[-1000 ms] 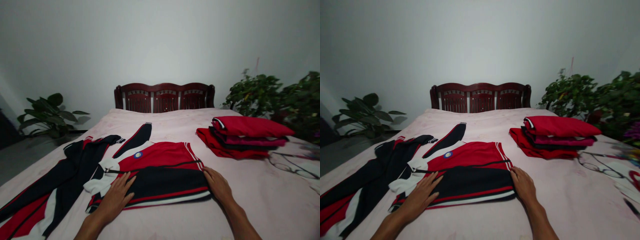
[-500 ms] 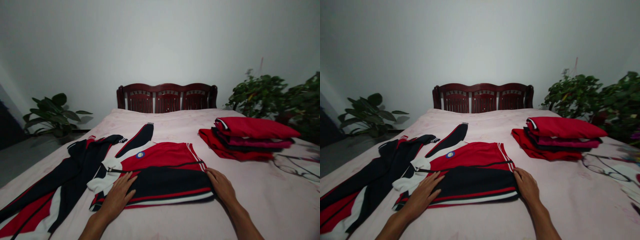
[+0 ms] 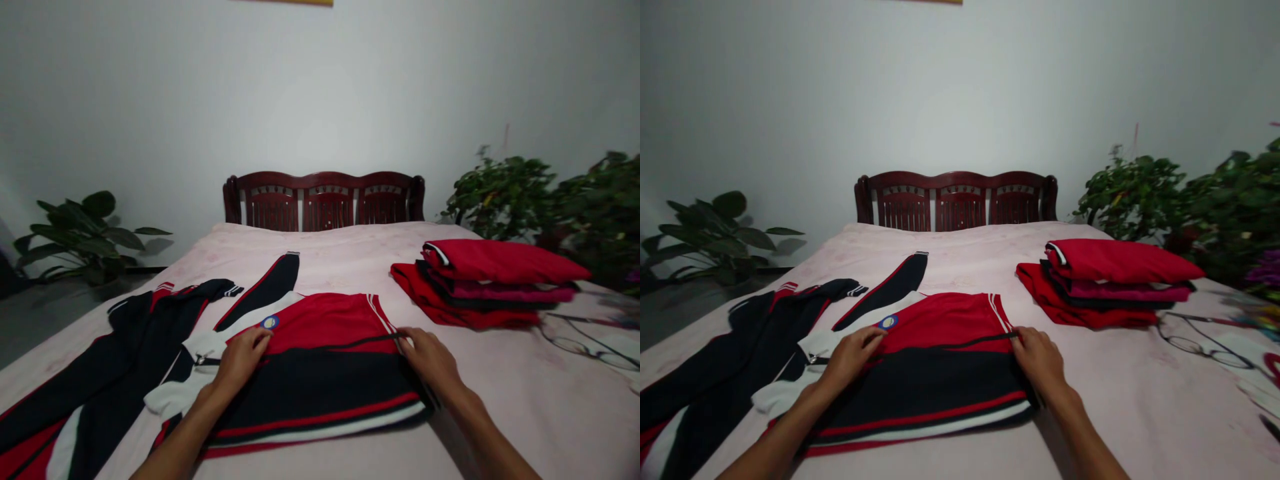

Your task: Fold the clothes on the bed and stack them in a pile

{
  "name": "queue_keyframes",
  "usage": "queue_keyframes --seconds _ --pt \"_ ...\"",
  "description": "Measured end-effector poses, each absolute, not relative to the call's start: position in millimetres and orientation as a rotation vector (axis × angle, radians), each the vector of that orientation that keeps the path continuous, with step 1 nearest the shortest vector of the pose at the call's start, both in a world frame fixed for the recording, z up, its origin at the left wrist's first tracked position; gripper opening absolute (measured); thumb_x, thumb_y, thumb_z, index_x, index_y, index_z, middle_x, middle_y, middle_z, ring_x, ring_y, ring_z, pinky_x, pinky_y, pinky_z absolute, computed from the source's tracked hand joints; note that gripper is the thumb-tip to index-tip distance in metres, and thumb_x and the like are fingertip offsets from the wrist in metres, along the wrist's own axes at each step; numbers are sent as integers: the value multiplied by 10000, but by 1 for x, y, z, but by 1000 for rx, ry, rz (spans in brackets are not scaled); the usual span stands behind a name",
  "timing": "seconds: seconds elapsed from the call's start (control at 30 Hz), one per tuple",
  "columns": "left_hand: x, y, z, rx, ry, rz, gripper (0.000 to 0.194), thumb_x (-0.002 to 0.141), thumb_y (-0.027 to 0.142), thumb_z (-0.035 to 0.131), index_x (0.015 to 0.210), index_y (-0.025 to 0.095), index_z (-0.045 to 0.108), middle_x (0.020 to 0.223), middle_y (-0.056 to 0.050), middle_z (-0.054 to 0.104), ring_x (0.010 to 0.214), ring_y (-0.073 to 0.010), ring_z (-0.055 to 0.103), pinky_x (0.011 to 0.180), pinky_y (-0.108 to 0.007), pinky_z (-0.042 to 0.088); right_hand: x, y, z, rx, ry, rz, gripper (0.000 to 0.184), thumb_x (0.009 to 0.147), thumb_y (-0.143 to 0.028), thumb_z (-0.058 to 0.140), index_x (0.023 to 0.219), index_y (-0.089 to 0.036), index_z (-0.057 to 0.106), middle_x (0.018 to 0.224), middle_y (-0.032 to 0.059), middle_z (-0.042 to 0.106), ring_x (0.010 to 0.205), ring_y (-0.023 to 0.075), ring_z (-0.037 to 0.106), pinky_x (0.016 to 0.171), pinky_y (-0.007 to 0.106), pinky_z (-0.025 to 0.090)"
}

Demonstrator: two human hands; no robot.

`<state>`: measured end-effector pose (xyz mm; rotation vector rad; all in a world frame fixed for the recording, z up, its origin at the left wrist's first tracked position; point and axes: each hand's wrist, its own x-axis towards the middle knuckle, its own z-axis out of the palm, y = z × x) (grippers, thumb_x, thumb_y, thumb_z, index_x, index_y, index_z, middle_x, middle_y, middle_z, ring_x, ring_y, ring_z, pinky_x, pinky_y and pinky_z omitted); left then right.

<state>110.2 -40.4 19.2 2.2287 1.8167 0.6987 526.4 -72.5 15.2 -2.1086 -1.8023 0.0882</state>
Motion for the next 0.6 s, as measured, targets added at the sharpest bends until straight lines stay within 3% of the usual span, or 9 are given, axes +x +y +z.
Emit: queue_keyframes --seconds 0.17,0.3,0.37,0.47,0.6 --pt "156 41 31 2411 1843 564 313 967 271 426 1168 263 666 1283 -25 652 1144 -194 629 930 -282 490 507 -18 32 -2350 -1779 228 486 957 -432 303 1206 -181 637 1247 152 634 1144 299 588 886 411 448" --pt "182 88 18 2492 1856 393 388 951 301 490 1333 262 550 1421 -106 505 1099 -237 642 886 -339 511 493 1 19 -2401 -1873 8 454 965 -467 341 1122 -165 642 1185 175 645 1093 309 593 835 401 437" --pt "188 103 10 2495 1890 303 391 937 311 516 1320 239 548 1349 -145 524 1050 -260 653 845 -370 519 489 4 11 -2354 -1935 -95 418 970 -451 362 1095 -158 633 1136 177 663 1056 301 608 821 389 426" --pt "190 120 5 2488 1927 226 287 972 272 422 1175 199 612 1174 -136 580 1000 -252 656 824 -370 512 492 7 5 -2281 -2022 -97 385 982 -431 349 1053 -166 619 1030 165 701 969 292 646 780 376 416" --pt "184 139 8 2438 2027 271 329 993 192 289 1166 170 568 1176 -145 564 1003 -231 641 839 -358 492 502 7 4 -2287 -2036 -12 362 989 -446 328 1029 -214 603 972 116 729 882 263 679 711 338 401"
